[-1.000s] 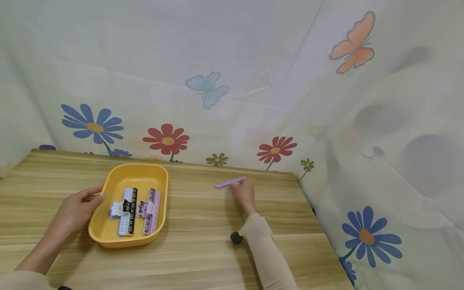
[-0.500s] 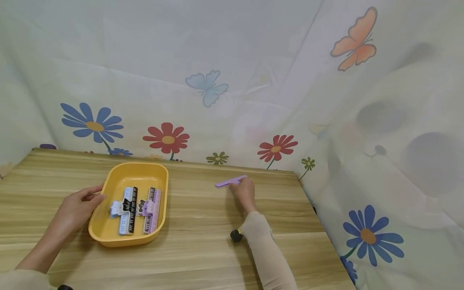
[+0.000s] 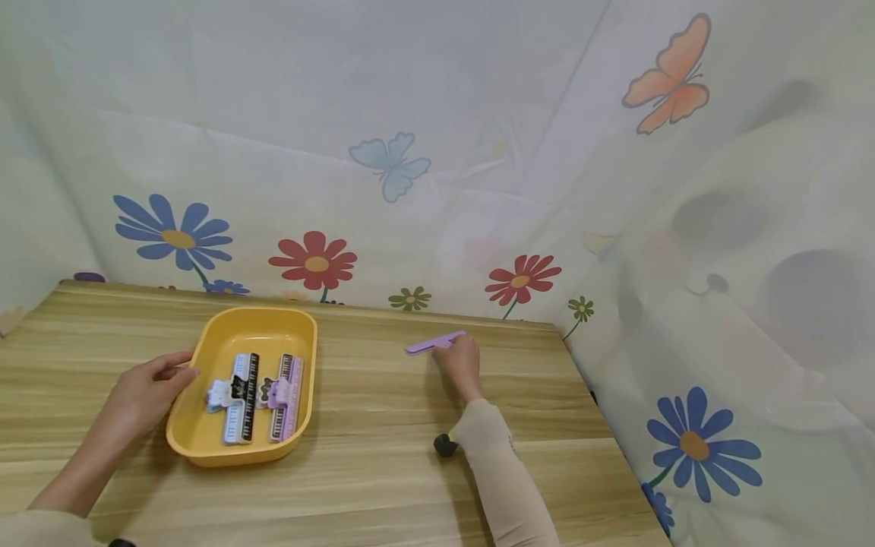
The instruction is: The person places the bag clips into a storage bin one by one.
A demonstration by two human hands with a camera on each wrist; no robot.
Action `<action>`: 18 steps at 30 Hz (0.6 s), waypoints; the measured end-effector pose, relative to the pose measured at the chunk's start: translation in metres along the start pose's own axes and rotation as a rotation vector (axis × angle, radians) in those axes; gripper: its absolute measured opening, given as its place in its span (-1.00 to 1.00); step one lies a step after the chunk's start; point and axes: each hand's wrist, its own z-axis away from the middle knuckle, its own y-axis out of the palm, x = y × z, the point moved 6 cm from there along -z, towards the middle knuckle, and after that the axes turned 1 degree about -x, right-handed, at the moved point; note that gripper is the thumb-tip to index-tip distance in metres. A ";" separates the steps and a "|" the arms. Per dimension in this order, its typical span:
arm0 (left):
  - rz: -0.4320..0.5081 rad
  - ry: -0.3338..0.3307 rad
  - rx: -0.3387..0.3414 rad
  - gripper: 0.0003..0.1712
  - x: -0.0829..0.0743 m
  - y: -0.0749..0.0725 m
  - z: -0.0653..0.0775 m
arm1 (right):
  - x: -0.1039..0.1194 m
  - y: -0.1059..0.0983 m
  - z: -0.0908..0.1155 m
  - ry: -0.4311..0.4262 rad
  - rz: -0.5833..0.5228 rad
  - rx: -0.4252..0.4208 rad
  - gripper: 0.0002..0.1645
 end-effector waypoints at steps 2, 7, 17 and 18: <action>-0.001 0.001 -0.001 -0.29 0.000 0.000 0.000 | 0.000 0.000 0.000 -0.003 -0.002 0.001 -0.73; 0.000 -0.005 0.000 -0.27 0.000 -0.001 0.001 | 0.000 0.001 0.000 -0.025 -0.007 -0.002 -0.73; -0.003 0.005 -0.007 -0.27 0.000 0.000 0.001 | -0.003 0.000 -0.001 -0.019 -0.020 0.002 -0.74; -0.001 0.007 -0.005 -0.27 0.000 0.000 0.001 | -0.003 -0.001 -0.001 -0.019 -0.020 -0.001 -0.74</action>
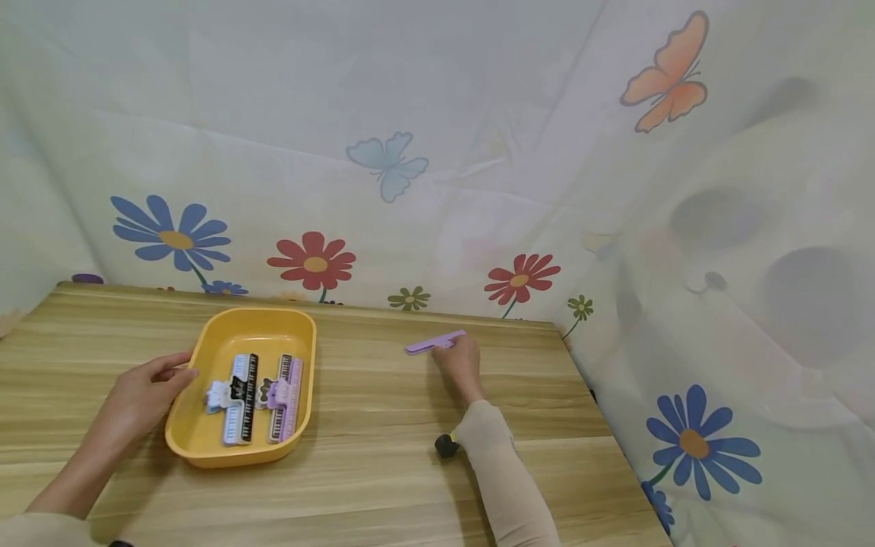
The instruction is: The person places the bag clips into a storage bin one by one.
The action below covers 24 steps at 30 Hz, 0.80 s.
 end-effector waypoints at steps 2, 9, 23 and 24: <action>0.000 0.006 0.000 -0.27 0.000 0.000 0.000 | 0.000 -0.001 0.000 -0.001 -0.003 -0.003 -0.70; -0.003 0.025 -0.009 -0.28 -0.001 -0.002 0.000 | -0.001 -0.003 -0.002 0.004 -0.026 -0.017 -0.65; 0.002 -0.001 0.000 -0.27 0.000 0.000 -0.001 | 0.003 -0.011 -0.001 0.004 -0.084 -0.012 -0.60; 0.000 -0.002 0.000 -0.27 0.000 0.000 -0.001 | 0.003 -0.012 0.000 0.011 -0.089 -0.013 -0.57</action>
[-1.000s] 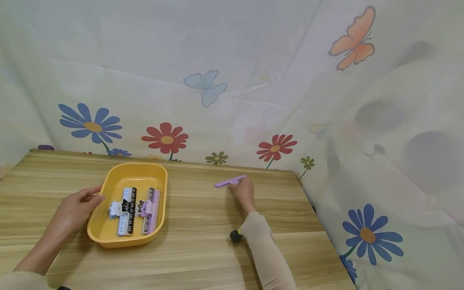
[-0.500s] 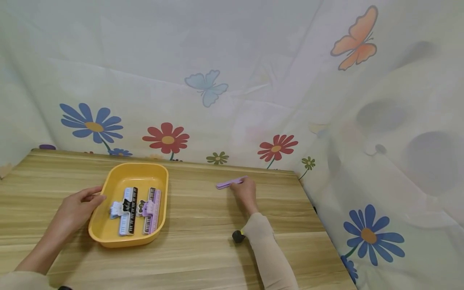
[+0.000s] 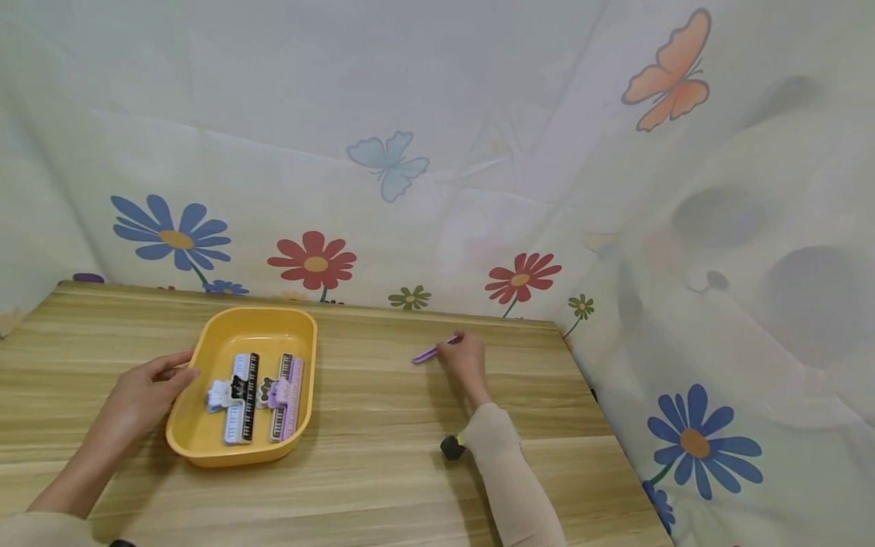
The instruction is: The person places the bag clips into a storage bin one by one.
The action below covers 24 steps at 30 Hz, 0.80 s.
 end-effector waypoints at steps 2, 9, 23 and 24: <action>0.001 0.001 0.000 -0.28 0.000 0.000 0.000 | 0.001 -0.001 0.000 0.006 -0.005 0.002 -0.54; -0.006 0.003 0.003 -0.28 -0.001 0.000 0.000 | 0.010 -0.007 0.003 -0.056 -0.024 -0.033 -0.66; -0.008 0.013 0.001 -0.27 -0.001 -0.001 0.001 | 0.037 -0.027 0.006 -0.172 -0.105 -0.021 -0.63; -0.005 0.011 0.002 -0.27 -0.001 -0.001 0.001 | 0.039 -0.029 0.006 -0.179 -0.116 -0.021 -0.62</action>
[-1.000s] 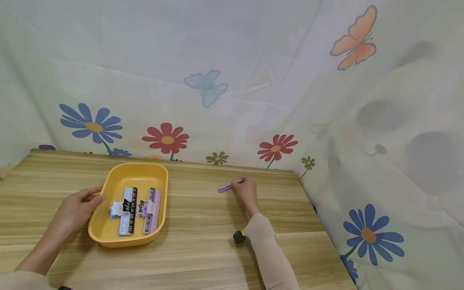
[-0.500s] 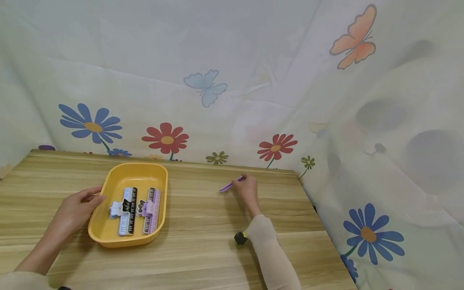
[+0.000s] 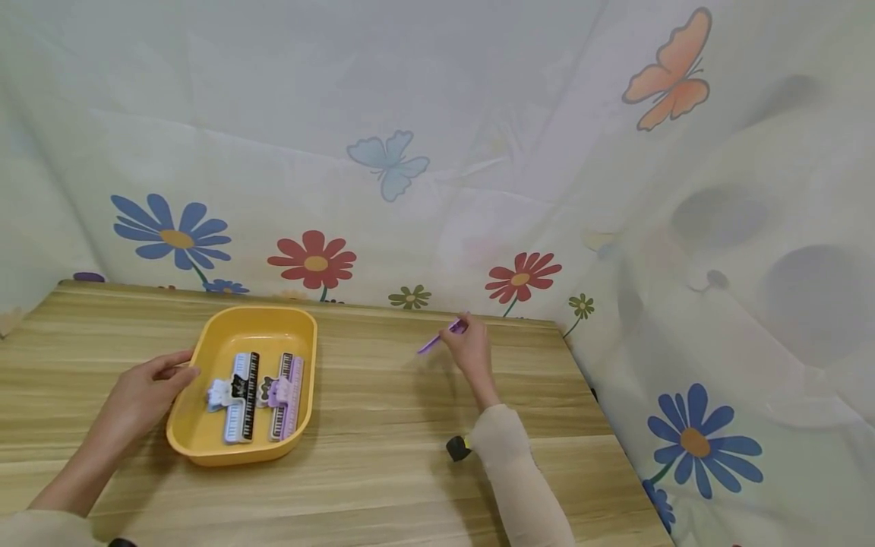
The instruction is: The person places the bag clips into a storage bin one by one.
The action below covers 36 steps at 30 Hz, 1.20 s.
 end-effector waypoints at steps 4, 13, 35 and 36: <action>0.002 -0.003 -0.001 -0.28 0.000 0.001 -0.001 | 0.009 -0.006 -0.002 -0.025 -0.024 0.008 -0.63; 0.002 -0.015 0.001 -0.28 0.000 0.001 -0.001 | 0.031 -0.025 -0.005 -0.060 -0.041 0.017 -0.48; -0.015 0.010 -0.009 -0.28 0.002 0.000 -0.002 | 0.081 -0.072 -0.013 -0.174 0.018 0.000 -0.44; -0.016 0.009 -0.009 -0.28 0.002 0.000 -0.002 | 0.082 -0.073 -0.014 -0.177 0.021 0.006 -0.44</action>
